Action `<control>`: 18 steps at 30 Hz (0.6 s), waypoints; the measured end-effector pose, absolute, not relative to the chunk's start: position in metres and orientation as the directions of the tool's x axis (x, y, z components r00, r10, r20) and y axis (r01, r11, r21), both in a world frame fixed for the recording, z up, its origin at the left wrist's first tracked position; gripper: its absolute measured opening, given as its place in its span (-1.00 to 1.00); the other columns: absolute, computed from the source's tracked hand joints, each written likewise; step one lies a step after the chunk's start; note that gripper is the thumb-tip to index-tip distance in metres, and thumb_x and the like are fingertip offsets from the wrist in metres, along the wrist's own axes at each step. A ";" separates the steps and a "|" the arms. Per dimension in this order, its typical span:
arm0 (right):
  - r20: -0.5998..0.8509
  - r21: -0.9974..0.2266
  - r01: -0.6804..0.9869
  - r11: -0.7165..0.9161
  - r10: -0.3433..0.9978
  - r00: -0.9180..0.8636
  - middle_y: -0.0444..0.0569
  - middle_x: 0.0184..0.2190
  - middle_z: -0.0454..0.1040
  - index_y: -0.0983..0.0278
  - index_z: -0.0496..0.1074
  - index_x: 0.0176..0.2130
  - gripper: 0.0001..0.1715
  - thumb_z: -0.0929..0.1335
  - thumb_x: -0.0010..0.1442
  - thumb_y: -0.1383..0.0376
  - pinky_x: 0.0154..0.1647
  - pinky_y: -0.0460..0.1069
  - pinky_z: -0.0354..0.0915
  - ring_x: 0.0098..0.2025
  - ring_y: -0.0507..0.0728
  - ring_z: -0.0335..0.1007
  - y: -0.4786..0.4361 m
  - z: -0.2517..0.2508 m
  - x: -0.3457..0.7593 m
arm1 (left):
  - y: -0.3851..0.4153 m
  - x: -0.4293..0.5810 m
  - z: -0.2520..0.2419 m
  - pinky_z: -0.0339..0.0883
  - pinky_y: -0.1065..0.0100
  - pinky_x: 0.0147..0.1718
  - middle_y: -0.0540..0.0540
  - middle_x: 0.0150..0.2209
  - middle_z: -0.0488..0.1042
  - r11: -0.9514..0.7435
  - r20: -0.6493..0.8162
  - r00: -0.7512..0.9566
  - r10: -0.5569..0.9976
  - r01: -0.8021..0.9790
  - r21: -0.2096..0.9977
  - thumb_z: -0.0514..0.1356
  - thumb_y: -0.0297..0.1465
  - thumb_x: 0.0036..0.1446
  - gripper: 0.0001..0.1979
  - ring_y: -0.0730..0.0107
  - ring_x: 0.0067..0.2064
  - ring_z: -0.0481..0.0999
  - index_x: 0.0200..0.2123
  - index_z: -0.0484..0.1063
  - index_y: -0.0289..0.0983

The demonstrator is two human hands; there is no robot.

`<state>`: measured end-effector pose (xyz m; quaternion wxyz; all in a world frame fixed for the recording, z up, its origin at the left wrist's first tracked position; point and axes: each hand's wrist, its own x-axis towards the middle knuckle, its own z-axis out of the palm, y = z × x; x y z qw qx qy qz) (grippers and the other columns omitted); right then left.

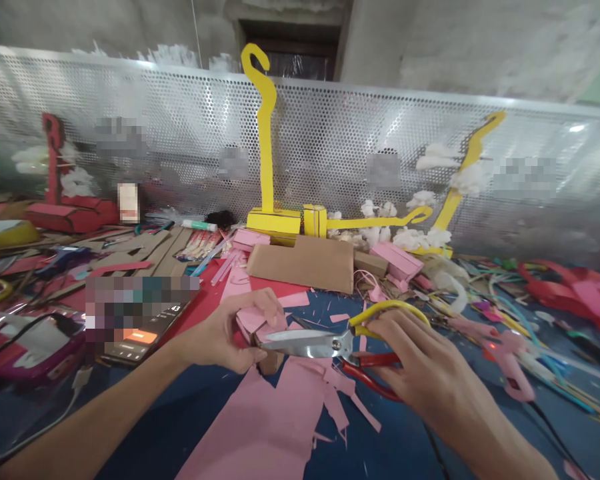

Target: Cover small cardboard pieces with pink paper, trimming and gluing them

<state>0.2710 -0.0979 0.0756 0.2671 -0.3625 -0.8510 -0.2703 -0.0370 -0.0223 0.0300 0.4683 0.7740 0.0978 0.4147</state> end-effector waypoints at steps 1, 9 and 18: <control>0.647 0.263 0.754 0.602 0.469 -0.601 -0.05 -0.29 0.56 0.20 0.35 -0.15 -0.85 0.22 0.39 0.37 -0.23 0.02 0.46 -0.25 0.15 0.60 -0.098 0.077 0.270 | -0.022 -0.037 0.029 0.40 0.33 -0.32 -0.12 -0.22 0.48 -0.533 0.549 0.640 0.538 -0.247 0.809 0.36 -0.53 -0.03 -0.66 0.35 -0.27 0.51 -0.15 0.43 -0.23; 0.604 0.297 0.745 0.597 0.487 -0.631 -0.09 -0.38 0.50 0.17 0.38 -0.25 -0.74 0.18 0.45 0.34 -0.36 0.05 0.39 -0.34 0.16 0.55 -0.105 0.081 0.270 | -0.021 -0.037 0.024 0.38 0.36 -0.32 -0.07 -0.26 0.46 -0.442 0.524 0.660 0.538 -0.308 0.843 0.38 -0.57 -0.05 -0.61 0.41 -0.31 0.49 -0.13 0.42 -0.24; 0.558 0.298 0.752 0.587 0.532 -0.636 -0.08 -0.31 0.45 0.18 0.41 -0.30 -0.71 0.22 0.41 0.44 -0.26 0.05 0.34 -0.23 0.14 0.49 -0.108 0.068 0.286 | -0.021 -0.037 0.023 0.36 0.38 -0.36 -0.06 -0.25 0.44 -0.425 0.510 0.667 0.544 -0.305 0.852 0.37 -0.57 -0.07 -0.60 0.43 -0.33 0.46 -0.13 0.42 -0.23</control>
